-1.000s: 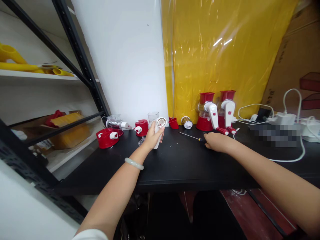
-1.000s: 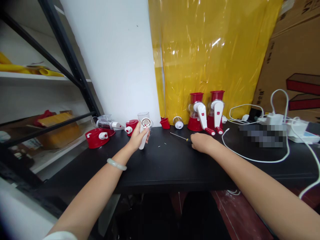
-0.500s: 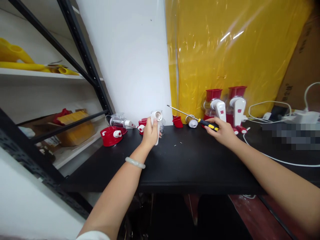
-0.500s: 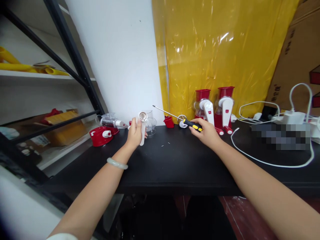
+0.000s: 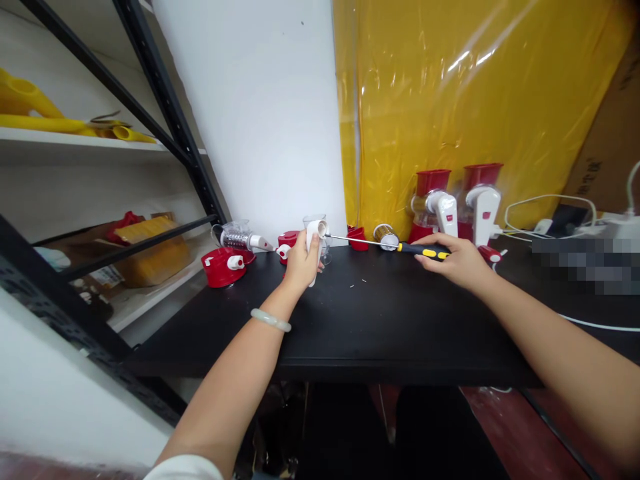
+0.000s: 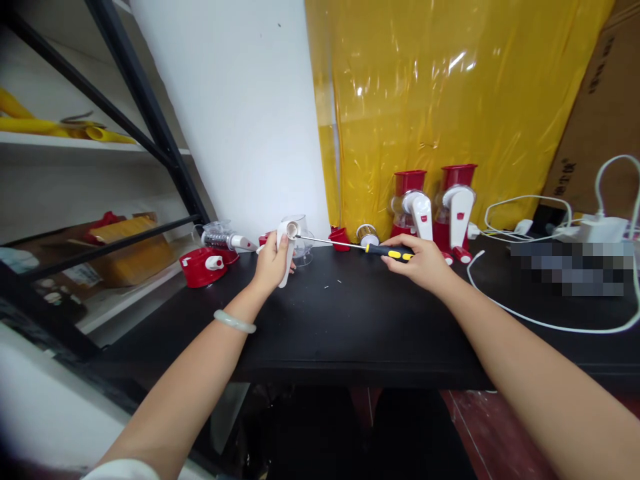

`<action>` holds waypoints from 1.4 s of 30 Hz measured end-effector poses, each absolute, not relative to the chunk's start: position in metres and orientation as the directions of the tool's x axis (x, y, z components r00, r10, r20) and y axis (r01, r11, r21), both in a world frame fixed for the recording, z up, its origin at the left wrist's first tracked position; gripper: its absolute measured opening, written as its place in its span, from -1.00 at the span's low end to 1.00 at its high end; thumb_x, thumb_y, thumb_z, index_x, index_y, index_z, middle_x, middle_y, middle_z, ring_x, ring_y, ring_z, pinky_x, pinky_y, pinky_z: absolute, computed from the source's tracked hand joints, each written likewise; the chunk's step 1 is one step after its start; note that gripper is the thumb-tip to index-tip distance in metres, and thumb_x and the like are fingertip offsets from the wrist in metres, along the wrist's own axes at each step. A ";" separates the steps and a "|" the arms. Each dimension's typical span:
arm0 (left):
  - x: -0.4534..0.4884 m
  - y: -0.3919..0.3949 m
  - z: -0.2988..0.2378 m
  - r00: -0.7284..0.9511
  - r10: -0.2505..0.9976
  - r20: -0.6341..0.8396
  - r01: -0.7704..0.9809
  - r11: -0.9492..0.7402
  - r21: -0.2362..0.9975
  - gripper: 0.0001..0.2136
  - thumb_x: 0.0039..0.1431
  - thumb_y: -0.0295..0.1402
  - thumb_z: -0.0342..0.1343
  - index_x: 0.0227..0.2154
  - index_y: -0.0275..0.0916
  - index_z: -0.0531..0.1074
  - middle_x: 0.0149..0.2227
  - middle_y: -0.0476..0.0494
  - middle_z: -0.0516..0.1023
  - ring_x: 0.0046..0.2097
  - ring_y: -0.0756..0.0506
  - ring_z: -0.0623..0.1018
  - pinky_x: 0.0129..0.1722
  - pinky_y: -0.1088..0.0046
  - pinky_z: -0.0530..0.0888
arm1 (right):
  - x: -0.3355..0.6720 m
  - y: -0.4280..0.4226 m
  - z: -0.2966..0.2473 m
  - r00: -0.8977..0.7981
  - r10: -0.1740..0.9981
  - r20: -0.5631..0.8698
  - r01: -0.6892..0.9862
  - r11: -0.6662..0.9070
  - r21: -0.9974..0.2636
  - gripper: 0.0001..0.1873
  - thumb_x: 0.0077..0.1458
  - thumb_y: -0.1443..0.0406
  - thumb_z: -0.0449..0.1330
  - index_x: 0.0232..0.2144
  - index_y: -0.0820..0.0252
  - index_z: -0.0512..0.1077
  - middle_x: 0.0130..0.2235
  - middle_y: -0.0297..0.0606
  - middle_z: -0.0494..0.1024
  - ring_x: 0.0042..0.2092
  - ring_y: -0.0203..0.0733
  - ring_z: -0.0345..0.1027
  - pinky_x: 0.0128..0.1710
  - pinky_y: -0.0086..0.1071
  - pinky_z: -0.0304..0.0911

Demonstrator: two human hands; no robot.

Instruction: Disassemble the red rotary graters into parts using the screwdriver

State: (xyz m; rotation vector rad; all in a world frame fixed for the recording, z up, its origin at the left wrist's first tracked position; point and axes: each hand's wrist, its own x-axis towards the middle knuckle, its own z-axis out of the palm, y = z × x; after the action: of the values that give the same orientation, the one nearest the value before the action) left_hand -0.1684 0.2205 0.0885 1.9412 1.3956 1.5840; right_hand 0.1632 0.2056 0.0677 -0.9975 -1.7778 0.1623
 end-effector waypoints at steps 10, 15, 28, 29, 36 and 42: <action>-0.172 0.226 0.084 -0.016 0.778 0.628 0.578 -0.505 0.641 -0.62 0.41 -0.04 -0.13 0.00 -0.22 0.36 -0.48 0.01 0.50 -0.58 -0.01 0.52 -0.55 0.51 0.46 | 0.167 0.207 0.066 -0.124 0.653 0.747 0.573 0.662 -0.483 -0.71 -0.02 0.14 0.30 -0.24 0.13 0.58 -0.26 -0.24 0.61 -0.25 -0.14 0.50 -0.18 -0.30 0.40; -0.175 0.225 0.086 0.019 0.752 0.659 0.653 -0.508 0.561 -0.60 0.42 -0.07 -0.14 0.07 -0.22 0.35 -0.47 -0.01 0.52 -0.51 -0.05 0.54 -0.38 0.44 0.49 | 0.169 0.208 0.070 -0.175 0.608 0.775 0.595 0.692 -0.409 -0.70 0.02 0.11 0.31 -0.21 0.10 0.59 -0.21 -0.21 0.61 -0.18 -0.10 0.49 -0.03 -0.21 0.39; -0.174 0.219 0.087 0.114 0.744 0.658 0.744 -0.503 0.440 -0.56 0.43 -0.06 -0.17 0.13 -0.25 0.33 -0.36 -0.18 0.60 -0.37 -0.17 0.61 -0.30 0.34 0.48 | 0.173 0.206 0.071 -0.025 0.863 0.504 0.393 0.472 -0.789 -0.44 -0.15 -0.06 0.45 -0.16 0.16 0.63 -0.33 -0.23 0.60 -0.39 -0.24 0.40 -0.39 -0.38 0.28; -0.173 0.218 0.086 0.120 0.744 0.657 0.744 -0.505 0.436 -0.56 0.42 -0.06 -0.17 0.12 -0.25 0.34 -0.36 -0.18 0.60 -0.36 -0.18 0.61 -0.30 0.33 0.48 | 0.173 0.206 0.072 -0.022 0.885 0.466 0.358 0.442 -0.822 -0.42 -0.16 -0.07 0.45 -0.17 0.18 0.63 -0.39 -0.25 0.57 -0.46 -0.29 0.34 -0.46 -0.41 0.21; -0.164 0.213 0.083 0.123 0.745 0.656 0.729 -0.517 0.450 -0.58 0.43 -0.06 -0.17 0.11 -0.24 0.33 -0.38 -0.16 0.57 -0.35 -0.20 0.63 -0.31 0.32 0.49 | 0.170 0.211 0.074 0.067 0.920 0.387 0.277 0.355 -0.893 -0.26 0.15 -0.30 -0.02 -0.40 0.25 0.50 -0.62 -0.23 0.40 -0.70 -0.35 0.06 -0.70 -0.41 -0.11; -0.159 0.212 0.081 0.099 0.755 0.649 0.703 -0.514 0.491 -0.59 0.44 -0.09 -0.21 0.10 -0.24 0.30 -0.45 -0.11 0.52 -0.44 -0.17 0.59 -0.37 0.33 0.48 | 0.173 0.205 0.075 0.151 0.832 0.534 0.426 0.433 -0.794 -0.46 0.17 -0.13 0.13 -0.51 0.19 0.47 -0.72 -0.34 0.28 -0.68 -0.32 0.09 -0.66 -0.41 -0.06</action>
State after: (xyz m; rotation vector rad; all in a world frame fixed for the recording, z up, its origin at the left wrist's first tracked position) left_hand -0.1589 0.2118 0.0808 2.2860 1.5190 1.4096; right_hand 0.1730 0.2053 0.0752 -1.1785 -1.4719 0.4187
